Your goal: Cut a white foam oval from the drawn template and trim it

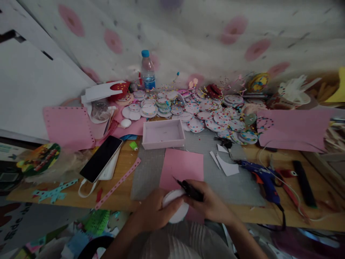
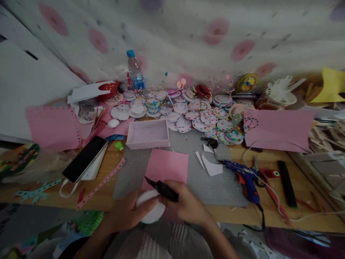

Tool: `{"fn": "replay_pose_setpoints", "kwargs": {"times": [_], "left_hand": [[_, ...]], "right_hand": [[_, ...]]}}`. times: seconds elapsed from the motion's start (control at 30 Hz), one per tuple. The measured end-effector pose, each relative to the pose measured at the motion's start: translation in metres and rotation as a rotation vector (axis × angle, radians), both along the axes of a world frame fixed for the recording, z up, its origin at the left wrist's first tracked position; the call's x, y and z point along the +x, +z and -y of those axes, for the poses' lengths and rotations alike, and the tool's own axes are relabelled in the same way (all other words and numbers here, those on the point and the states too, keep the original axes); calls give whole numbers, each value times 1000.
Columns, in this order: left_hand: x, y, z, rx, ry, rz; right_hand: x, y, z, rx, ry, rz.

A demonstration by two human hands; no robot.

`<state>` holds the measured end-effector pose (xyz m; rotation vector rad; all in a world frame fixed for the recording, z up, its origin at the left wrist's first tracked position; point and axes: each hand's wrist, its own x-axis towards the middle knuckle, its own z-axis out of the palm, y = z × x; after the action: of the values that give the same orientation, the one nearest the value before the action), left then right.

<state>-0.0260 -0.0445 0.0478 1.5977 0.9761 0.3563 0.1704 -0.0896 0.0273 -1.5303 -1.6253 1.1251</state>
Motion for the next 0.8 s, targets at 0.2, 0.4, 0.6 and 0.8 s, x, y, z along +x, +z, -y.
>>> {"fn": "replay_pose_setpoints", "kwargs": {"times": [0.2, 0.4, 0.6, 0.8], "left_hand": [[9, -1, -7, 383, -11, -405], [18, -1, -17, 555, -98, -735], [22, 0, -14, 583, -238, -652], [18, -8, -16, 564, -154, -688]], "right_hand": [[-1, 7, 1, 52, -108, 180], [-9, 8, 11, -39, -15, 264], [-8, -5, 13, -98, -119, 194], [-4, 3, 18, -88, -69, 272]]}}
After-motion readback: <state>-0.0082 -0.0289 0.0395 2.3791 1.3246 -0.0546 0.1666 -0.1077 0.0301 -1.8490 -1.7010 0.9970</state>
